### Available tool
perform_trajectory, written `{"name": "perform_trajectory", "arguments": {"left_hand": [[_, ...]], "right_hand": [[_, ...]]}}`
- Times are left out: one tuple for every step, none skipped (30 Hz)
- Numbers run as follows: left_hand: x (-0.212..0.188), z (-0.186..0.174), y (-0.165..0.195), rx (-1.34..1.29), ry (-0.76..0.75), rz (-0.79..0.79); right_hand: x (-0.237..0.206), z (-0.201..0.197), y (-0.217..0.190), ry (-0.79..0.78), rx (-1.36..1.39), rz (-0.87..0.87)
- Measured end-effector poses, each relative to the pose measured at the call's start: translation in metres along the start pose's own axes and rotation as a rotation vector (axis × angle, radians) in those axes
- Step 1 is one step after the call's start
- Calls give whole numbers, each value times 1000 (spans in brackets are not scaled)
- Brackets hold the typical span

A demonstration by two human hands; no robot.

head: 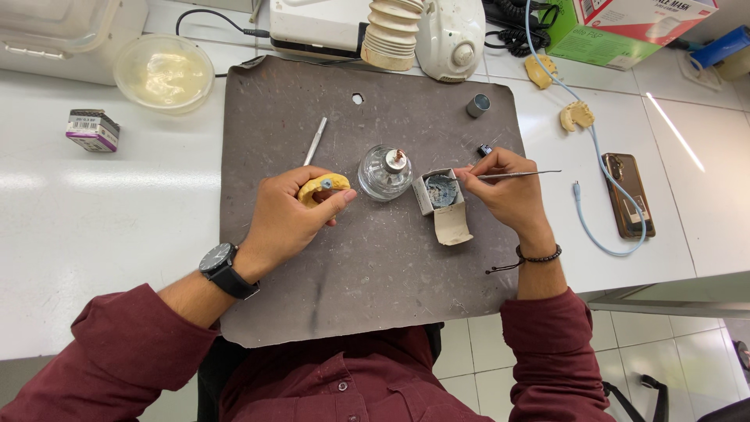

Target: The person holds a dental prosthesis in one hand and uses a heated wax spatula to apply and shape wax on it. They repeatedly warm the spatula tip over a small alcohol flame and take more wax from a small box while working around the prosthesis.

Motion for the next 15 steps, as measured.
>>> {"name": "perform_trajectory", "arguments": {"left_hand": [[0,0,0,5,1,4],[0,1,0,9,1,7],[0,1,-1,14,2,10],[0,1,-1,13,1,11],[0,1,-1,12,2,13],[0,1,-1,11,2,14],[0,1,-1,19,2,17],[0,1,-1,26,1,20],[0,1,-2,32,0,22],[0,1,-2,26,0,24],[0,1,-2,21,-1,26],[0,1,-2,14,-2,27],[0,1,-2,16,-2,27],[0,1,-2,19,-2,28],[0,1,-2,21,-2,29]], "right_hand": [[0,0,0,-4,-20,-2],[1,0,0,-8,-39,-4],[1,0,-1,-13,-59,-5],[1,0,-1,-16,-62,-7],[1,0,-1,-19,-65,-10],[1,-1,0,-23,-68,-12],[2,-1,-1,-33,-81,-45],[2,-1,-2,-44,-94,-78],[3,-1,-2,-54,-107,-111],[3,-1,-1,-52,-114,-97],[4,-2,0,-50,-121,-84],[4,-2,1,-48,-128,-69],[4,-2,2,-44,-127,-50],[5,-3,3,-38,-126,-32],[5,-3,4,-32,-124,-15]]}}
Point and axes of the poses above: each hand's wrist, its own x-axis towards the middle knuckle, its own z-axis out of the palm, y = z × x, the point moved 3 cm from there along x, towards the middle knuckle, and after that the axes turned 11 degrees about x, right-handed, at the moved point
